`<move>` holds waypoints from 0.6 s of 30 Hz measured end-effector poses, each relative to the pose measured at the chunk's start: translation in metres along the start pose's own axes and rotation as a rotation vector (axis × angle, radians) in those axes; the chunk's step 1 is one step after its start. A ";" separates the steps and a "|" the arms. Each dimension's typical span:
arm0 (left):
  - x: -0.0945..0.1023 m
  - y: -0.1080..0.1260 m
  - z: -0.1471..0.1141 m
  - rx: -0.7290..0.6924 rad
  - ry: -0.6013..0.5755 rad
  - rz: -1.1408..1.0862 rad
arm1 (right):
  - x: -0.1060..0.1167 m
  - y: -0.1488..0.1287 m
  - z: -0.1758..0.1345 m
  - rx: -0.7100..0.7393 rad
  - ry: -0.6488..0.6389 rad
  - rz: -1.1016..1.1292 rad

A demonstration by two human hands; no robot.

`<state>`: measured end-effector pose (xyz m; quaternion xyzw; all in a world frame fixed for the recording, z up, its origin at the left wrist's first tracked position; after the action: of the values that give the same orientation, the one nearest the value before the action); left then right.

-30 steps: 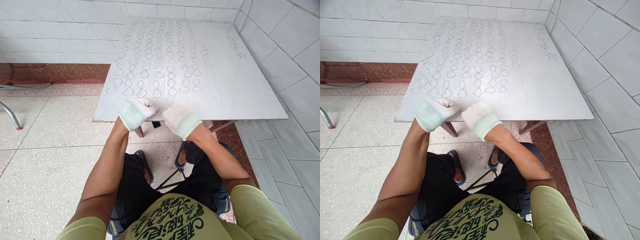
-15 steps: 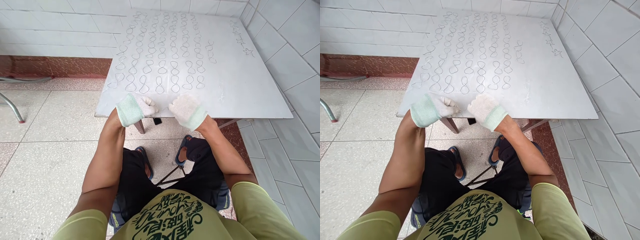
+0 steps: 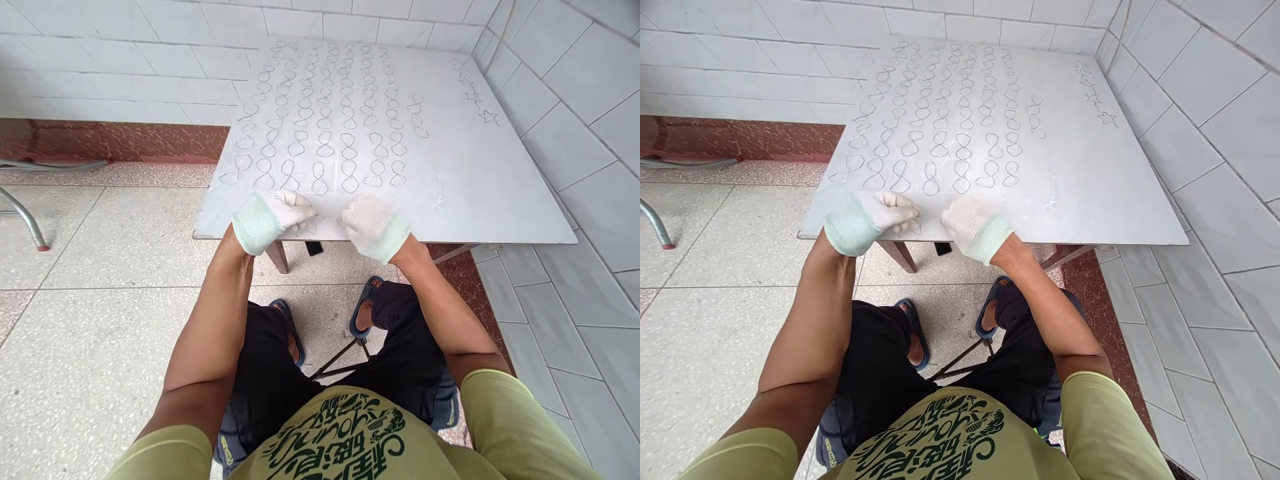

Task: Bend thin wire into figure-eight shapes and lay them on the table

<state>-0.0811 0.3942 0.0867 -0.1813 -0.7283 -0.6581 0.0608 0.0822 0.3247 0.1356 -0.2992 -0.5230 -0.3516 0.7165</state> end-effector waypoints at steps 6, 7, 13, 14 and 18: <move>0.022 0.030 -0.010 -0.216 0.155 0.066 | 0.004 0.018 0.002 -0.124 0.162 0.079; 0.025 0.036 -0.014 -0.237 0.181 0.120 | 0.005 0.020 0.002 -0.144 0.183 0.100; 0.013 0.040 -0.021 -0.213 0.168 0.197 | 0.010 0.029 0.002 -0.219 0.265 0.227; 0.008 0.035 -0.019 -0.174 0.148 0.139 | 0.011 0.029 0.002 -0.221 0.272 0.232; -0.004 0.025 -0.015 -0.069 0.141 -0.107 | 0.010 0.028 0.002 -0.199 0.259 0.217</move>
<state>-0.0707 0.3805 0.1111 -0.0974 -0.7078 -0.6961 0.0705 0.1059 0.3405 0.1443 -0.3754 -0.3536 -0.3578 0.7785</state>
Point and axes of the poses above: each hand's wrist, its own z-axis towards the middle knuckle, its own x-axis out of the back of the hand, y = z × x, the point moved 10 cm from there along z, towards the middle knuckle, and after that the axes turned 12 degrees about y, right-handed, at the moved point
